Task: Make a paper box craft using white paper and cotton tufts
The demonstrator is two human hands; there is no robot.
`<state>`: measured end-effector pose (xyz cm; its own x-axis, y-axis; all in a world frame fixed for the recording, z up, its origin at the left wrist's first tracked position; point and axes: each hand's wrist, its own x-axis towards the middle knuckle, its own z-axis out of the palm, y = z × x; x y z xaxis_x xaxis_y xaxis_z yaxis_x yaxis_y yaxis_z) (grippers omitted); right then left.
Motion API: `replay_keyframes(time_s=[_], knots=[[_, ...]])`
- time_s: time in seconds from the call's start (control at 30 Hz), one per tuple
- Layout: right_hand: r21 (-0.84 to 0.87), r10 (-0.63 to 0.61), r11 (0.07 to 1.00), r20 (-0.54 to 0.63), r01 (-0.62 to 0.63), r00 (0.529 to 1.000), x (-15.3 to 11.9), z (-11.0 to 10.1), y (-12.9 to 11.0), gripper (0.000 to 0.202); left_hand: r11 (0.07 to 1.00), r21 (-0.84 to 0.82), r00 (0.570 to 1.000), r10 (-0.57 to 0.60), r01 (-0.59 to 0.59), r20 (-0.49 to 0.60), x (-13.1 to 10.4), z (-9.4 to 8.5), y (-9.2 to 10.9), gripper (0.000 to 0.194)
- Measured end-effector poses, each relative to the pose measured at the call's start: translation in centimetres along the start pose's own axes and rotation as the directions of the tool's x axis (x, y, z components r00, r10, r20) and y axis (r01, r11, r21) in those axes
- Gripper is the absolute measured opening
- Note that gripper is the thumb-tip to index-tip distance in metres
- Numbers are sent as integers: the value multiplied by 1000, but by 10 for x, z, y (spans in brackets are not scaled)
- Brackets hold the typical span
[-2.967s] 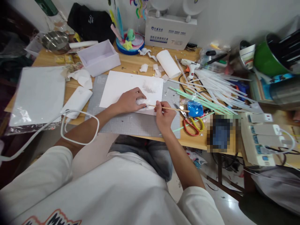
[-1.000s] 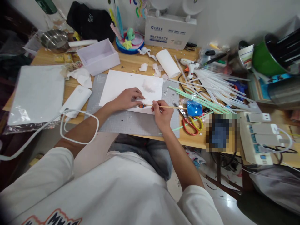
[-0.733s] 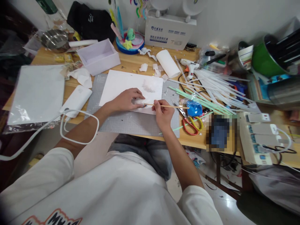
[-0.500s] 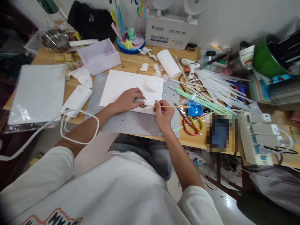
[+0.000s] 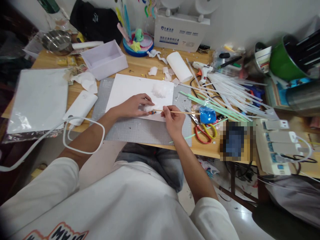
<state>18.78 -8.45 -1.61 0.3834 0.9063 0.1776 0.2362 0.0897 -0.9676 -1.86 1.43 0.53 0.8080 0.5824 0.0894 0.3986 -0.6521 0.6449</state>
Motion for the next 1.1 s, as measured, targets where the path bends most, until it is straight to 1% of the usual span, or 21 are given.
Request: replay_keyframes(time_s=[0.13,0.2,0.33,0.47,0.53,0.6,0.67,0.77,0.83,0.9,0.97,1.03,1.1], knots=[[-18,-27,999,-28,27,999,-1,-2,-1,40,999,-42,1000,-21,21,-7,1,0,0,36],[-8,-32,999,-13,32,999,-2,-3,0,40,999,-48,999,-23,21,-25,2,2,-1,33],[9,-8,1000,33,8,999,-2,-1,1,39,999,-42,999,-8,6,-50,2,6,-4,31],[13,-8,1000,16,8,1000,-2,-1,0,40,999,-38,999,5,-7,-51,2,6,-3,31],[29,-15,999,-4,16,1000,-3,-2,0,40,999,-41,996,-27,24,-80,5,2,-2,32],[44,-20,999,-15,20,1000,-4,-3,1,40,996,-33,984,-85,81,-155,14,-7,-3,32],[48,-24,999,-15,24,1000,-5,-4,1,40,989,14,960,-140,148,-243,31,-19,-8,31],[25,-35,999,-16,35,999,-6,-4,1,41,957,170,931,-173,236,-322,65,-35,-25,32],[9,-38,999,-20,38,999,-6,-4,0,41,924,271,926,-171,269,-336,87,-41,-40,33],[0,-31,1000,-18,31,999,-6,-4,1,41,905,337,940,-155,259,-305,103,-40,-54,33],[-4,-21,1000,-11,21,1000,-6,-4,2,41,895,363,946,-162,261,-280,112,-35,-64,29],[4,-18,1000,-1,18,1000,-6,-4,4,41,888,349,936,-201,298,-289,116,-30,-71,26],[8,-22,1000,8,22,1000,-6,-4,5,40,889,299,912,-247,347,-326,118,-25,-75,26]])
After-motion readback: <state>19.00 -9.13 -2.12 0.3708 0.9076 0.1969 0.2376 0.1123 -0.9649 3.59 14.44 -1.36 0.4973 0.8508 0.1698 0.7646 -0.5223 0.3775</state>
